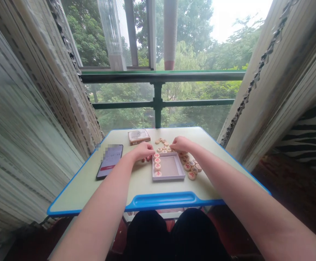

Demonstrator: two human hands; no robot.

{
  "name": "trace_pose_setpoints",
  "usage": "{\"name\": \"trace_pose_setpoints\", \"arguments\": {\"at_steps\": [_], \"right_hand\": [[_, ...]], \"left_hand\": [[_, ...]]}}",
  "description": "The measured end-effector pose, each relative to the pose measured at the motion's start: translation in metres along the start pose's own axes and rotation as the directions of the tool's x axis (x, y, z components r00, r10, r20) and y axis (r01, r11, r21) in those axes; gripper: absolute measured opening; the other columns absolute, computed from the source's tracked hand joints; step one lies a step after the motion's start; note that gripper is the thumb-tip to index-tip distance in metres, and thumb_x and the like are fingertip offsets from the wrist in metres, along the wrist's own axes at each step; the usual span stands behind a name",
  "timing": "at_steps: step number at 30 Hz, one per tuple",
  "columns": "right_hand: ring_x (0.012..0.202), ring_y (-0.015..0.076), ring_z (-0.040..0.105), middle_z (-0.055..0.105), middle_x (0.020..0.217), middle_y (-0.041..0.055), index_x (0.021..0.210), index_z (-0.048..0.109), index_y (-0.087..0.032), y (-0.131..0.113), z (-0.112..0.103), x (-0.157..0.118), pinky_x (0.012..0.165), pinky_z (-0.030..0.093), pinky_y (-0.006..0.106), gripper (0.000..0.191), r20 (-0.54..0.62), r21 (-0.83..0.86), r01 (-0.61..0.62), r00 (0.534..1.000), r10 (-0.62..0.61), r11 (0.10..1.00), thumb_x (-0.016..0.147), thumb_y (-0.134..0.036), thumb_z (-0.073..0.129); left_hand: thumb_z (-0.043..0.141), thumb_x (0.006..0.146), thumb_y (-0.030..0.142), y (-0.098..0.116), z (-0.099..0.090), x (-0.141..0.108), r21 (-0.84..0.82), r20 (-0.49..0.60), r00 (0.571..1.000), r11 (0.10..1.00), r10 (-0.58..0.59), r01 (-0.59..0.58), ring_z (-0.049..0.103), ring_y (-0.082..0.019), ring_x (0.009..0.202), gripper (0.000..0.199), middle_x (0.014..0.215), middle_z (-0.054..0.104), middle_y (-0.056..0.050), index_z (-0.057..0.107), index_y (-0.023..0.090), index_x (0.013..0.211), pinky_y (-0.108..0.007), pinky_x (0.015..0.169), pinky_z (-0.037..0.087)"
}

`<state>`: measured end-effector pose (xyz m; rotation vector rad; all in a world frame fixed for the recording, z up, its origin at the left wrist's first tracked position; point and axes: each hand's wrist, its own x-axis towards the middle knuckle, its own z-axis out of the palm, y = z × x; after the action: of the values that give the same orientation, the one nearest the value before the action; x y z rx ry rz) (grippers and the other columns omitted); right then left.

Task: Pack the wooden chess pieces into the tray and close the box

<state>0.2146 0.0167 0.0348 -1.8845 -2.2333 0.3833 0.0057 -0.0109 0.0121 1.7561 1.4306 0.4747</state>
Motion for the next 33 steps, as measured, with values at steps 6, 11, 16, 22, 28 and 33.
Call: {"name": "trace_pose_setpoints", "arguments": {"at_steps": [6,11,16,22,28,33], "right_hand": [[0.063,0.0125,0.057,0.067,0.085,0.006,0.094,0.064,-0.017,-0.007,-0.021,-0.036,0.052,0.041,0.021,0.028,-0.126,0.141,0.096,0.989,-0.078,0.985,0.076,-0.037,0.057],[0.063,0.0121,0.056,0.067,0.078,-0.0003,0.078,0.067,-0.024,-0.016,-0.002,-0.062,0.053,0.036,0.021,0.015,-0.025,0.06,0.314,0.949,-0.313,0.948,0.069,-0.035,0.062],[0.064,0.0151,0.056,0.067,0.078,0.0033,0.075,0.069,-0.026,-0.019,0.013,-0.066,0.052,0.032,0.023,0.02,-0.027,-0.131,0.301,0.951,-0.307,0.945,0.073,-0.043,0.058],[0.071,0.0148,0.056,0.066,0.081,0.0036,0.082,0.07,-0.022,-0.013,0.006,-0.066,0.057,0.036,0.022,0.023,-0.011,-0.063,0.358,0.933,-0.36,0.931,0.079,-0.034,0.05],[0.081,0.0167,0.055,0.063,0.09,0.0031,0.083,0.07,-0.023,-0.008,0.004,-0.07,0.064,0.038,0.024,0.019,0.066,0.046,0.532,0.843,-0.534,0.846,0.068,-0.022,0.059],[0.081,0.0181,0.054,0.062,0.086,0.0049,0.08,0.069,-0.021,-0.005,0.004,-0.067,0.065,0.039,0.024,0.023,0.064,0.047,0.493,0.867,-0.495,0.869,0.069,-0.04,0.063]], "left_hand": [[0.055,0.062,0.019,-0.001,-0.003,0.001,-0.032,0.032,0.999,0.999,-0.001,0.002,0.051,-0.01,0.041,0.006,0.048,0.056,0.0,0.052,0.016,0.059,-0.018,0.034,0.035],[0.054,0.063,0.019,-0.001,-0.003,0.001,-0.063,0.054,0.999,0.998,-0.002,0.005,0.047,-0.008,0.037,0.006,0.046,0.055,0.001,0.052,0.016,0.058,-0.017,0.033,0.033],[0.055,0.062,0.018,0.0,-0.002,0.001,-0.091,0.075,0.997,0.996,-0.006,0.013,0.048,-0.008,0.039,0.006,0.045,0.054,0.001,0.053,0.015,0.057,-0.017,0.033,0.032],[0.057,0.061,0.018,-0.006,-0.003,0.005,-0.163,0.082,0.997,0.987,0.008,0.006,0.046,-0.008,0.038,0.004,0.044,0.054,0.001,0.057,0.014,0.061,-0.018,0.034,0.033],[0.057,0.061,0.016,-0.007,-0.001,0.002,-0.186,0.066,0.998,0.982,0.021,-0.008,0.048,-0.009,0.04,0.004,0.044,0.054,0.001,0.058,0.013,0.061,-0.018,0.034,0.033],[0.056,0.061,0.016,-0.006,-0.001,0.002,-0.177,0.049,0.998,0.984,0.026,-0.017,0.048,-0.008,0.04,0.004,0.045,0.054,0.001,0.059,0.013,0.062,-0.017,0.035,0.032]]}}
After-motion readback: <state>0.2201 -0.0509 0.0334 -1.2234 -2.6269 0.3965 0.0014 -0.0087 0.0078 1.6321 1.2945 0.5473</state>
